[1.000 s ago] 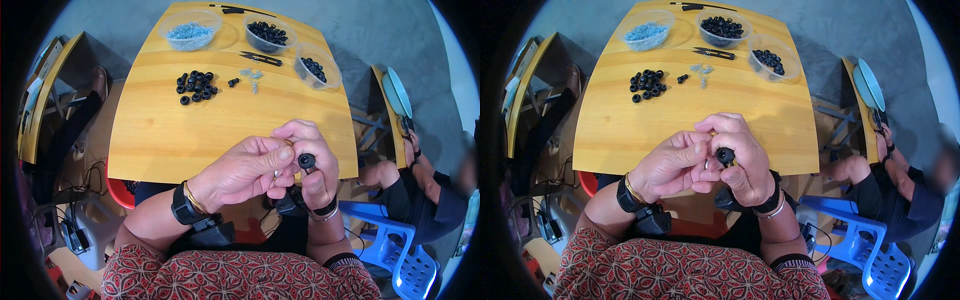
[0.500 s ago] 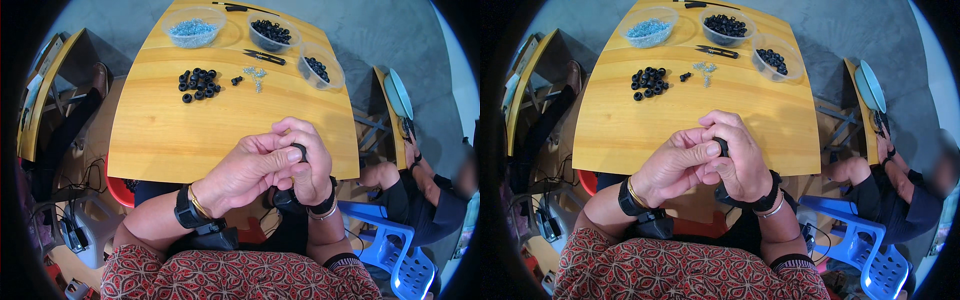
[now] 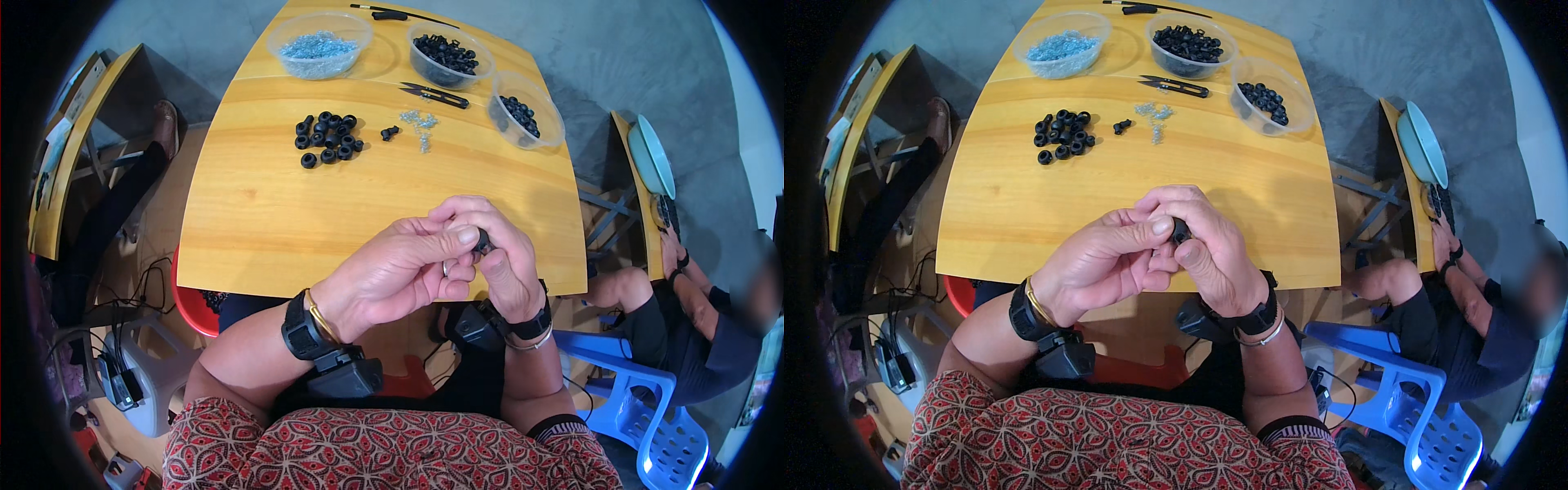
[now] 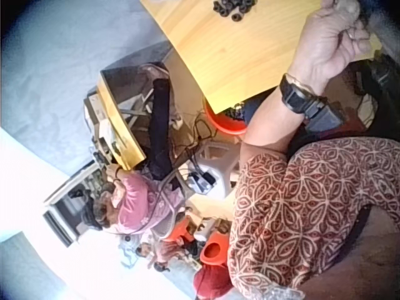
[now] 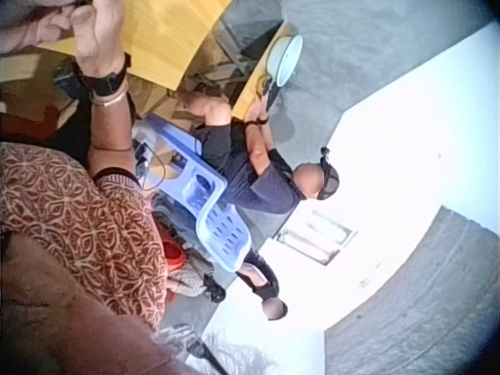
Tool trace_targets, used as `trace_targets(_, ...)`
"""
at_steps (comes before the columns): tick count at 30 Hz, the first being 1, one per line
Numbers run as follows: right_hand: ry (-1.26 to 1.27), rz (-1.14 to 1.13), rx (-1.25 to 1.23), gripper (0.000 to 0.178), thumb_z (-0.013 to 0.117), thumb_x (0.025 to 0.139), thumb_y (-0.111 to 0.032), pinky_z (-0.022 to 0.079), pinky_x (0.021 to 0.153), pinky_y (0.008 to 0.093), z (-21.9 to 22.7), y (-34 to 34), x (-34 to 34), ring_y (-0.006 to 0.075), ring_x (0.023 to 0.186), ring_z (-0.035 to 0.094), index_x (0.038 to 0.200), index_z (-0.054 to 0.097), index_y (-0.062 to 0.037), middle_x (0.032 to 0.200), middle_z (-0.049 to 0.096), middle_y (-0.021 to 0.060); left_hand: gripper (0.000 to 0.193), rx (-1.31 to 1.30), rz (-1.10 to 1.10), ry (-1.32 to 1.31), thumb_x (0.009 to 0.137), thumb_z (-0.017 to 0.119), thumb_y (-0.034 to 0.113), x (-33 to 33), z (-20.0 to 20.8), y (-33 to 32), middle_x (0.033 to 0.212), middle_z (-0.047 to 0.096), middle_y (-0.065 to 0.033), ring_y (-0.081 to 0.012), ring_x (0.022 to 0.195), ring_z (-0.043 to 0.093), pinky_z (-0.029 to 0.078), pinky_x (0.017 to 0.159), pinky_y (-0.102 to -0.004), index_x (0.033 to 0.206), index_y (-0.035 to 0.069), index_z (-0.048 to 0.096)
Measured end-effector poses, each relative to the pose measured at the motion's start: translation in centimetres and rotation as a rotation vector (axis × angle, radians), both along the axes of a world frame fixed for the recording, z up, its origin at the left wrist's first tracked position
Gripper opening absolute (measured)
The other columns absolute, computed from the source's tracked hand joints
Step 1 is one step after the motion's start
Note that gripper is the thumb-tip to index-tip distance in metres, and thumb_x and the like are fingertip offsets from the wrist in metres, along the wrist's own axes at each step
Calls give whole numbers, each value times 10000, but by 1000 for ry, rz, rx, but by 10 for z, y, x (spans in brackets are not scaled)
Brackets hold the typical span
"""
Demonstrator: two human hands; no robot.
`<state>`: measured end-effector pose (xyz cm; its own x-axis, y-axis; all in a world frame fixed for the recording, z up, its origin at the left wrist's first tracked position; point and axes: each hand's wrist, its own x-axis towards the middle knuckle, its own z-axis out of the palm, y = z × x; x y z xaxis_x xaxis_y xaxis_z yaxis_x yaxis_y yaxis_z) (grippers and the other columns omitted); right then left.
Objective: The person is manually assembling small black plastic components by inserting metal pins into them.
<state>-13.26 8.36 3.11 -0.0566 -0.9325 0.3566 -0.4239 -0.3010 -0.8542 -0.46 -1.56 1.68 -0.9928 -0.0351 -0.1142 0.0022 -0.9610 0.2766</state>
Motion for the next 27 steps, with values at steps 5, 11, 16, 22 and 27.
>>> trace_targets(5,-44,-115,-60,444,475,862,-412,414,768,290,1,-3,5,207,861,506,1004,479,9,991,508,140,123,-8,30,7,853,548,125,-2,-4,1,722,553,-40,-110,634,530,452,569,-238,879,9,581)
trace_targets(11,-215,-123,-193,299,646,780,-158,395,673,247,-12,2,-2,140,725,439,919,422,-18,796,429,53,147,15,35,19,848,549,107,-1,-8,-1,723,562,-47,-116,636,541,473,575,-246,934,-6,588)
trace_targets(16,-122,-169,-234,258,660,758,-100,393,607,248,-9,6,-2,140,682,463,857,434,-25,764,476,57,153,-9,56,46,837,563,101,-1,-8,-2,736,577,-55,-115,635,546,490,588,-255,936,-12,593)
trace_targets(22,-26,-154,-376,204,656,729,3,400,541,266,-8,4,-1,158,613,499,815,476,-40,748,546,79,142,-27,46,63,833,567,92,0,-11,-4,761,594,-75,-118,645,559,504,597,-261,922,-14,597)
trace_targets(27,91,-157,-439,214,649,723,35,399,525,279,-5,3,4,161,588,501,828,483,-52,739,568,82,114,-81,101,73,836,556,79,-1,-13,-2,757,594,-79,-127,641,573,538,614,-278,896,-11,593)
